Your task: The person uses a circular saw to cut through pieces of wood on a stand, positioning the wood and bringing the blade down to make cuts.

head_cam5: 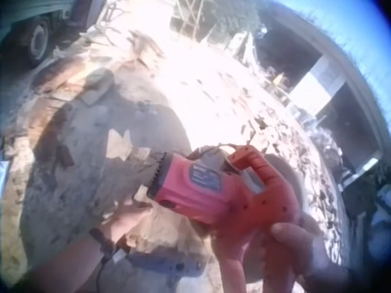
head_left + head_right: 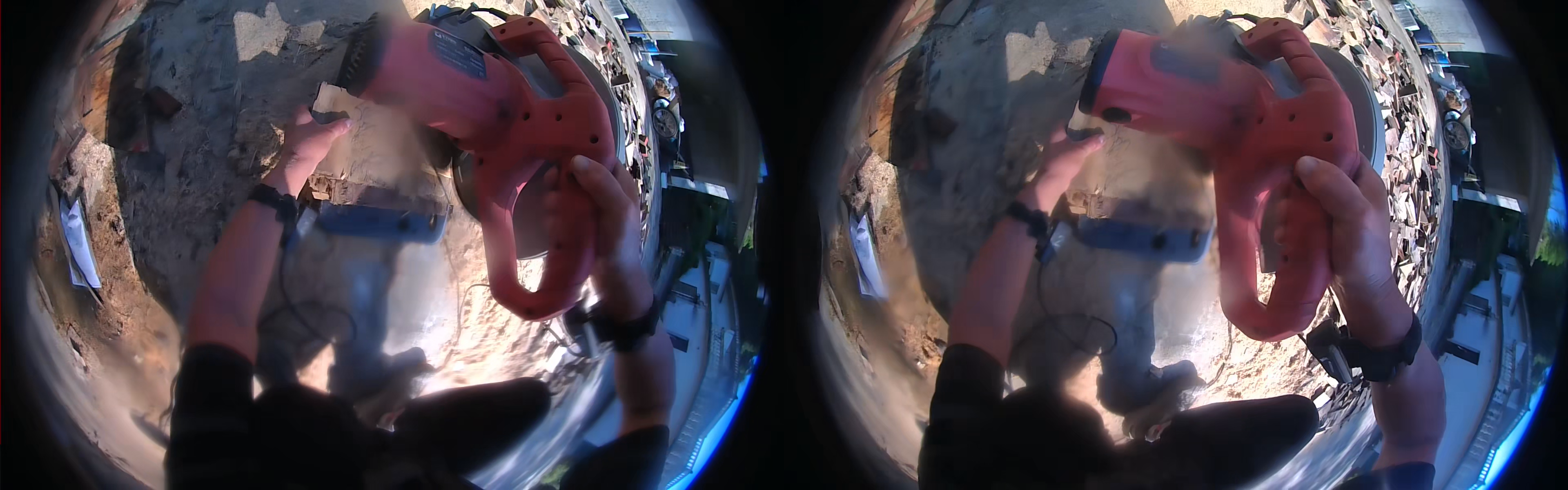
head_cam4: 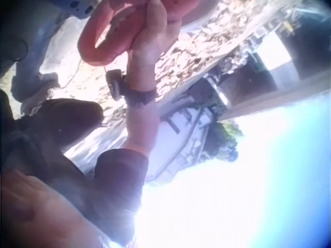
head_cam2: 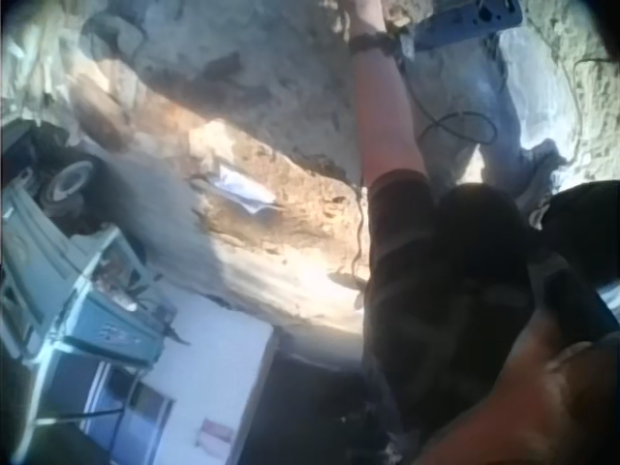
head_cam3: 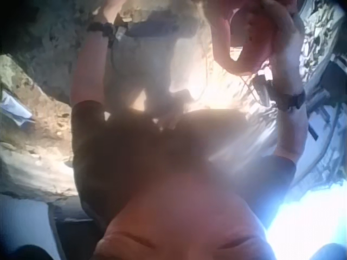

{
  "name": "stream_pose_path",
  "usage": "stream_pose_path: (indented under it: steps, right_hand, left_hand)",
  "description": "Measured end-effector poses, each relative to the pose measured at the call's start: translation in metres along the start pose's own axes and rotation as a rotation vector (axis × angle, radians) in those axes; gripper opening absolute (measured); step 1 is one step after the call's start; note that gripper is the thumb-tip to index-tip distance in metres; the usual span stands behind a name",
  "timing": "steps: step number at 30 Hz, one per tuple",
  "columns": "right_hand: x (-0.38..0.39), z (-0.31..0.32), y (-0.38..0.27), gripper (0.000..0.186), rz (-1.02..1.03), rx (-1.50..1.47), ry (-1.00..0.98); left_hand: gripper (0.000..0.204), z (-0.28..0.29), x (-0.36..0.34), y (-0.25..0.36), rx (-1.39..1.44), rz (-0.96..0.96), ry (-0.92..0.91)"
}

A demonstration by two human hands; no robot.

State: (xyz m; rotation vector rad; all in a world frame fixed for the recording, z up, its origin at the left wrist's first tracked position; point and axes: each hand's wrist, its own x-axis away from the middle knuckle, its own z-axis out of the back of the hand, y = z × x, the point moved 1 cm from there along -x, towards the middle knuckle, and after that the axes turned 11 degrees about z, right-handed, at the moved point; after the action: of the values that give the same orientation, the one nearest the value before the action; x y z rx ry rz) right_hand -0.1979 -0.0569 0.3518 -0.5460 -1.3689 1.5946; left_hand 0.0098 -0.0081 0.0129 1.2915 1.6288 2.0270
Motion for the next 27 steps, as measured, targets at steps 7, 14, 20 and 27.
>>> stream_pose_path:
  steps: [7,14,20,27]
  right_hand:
    - [0.012,0.0,0.038,0.025,0.104,0.033,0.044]
    - [0.02,-0.011,0.075,0.032,0.158,-0.021,0.052]
    - [0.03,-0.024,0.122,0.036,0.218,-0.131,0.135]
    - [0.007,0.006,0.05,0.027,0.089,-0.044,-0.045]
  left_hand:
    - [0.05,0.0,0.007,0.008,-0.005,-0.058,-0.027]
    - [0.05,0.001,-0.018,-0.023,-0.076,-0.116,0.063]
    - [0.044,-0.002,0.016,0.018,-0.224,0.01,0.129]
    - [0.055,0.005,0.024,0.018,-0.252,0.025,0.071]
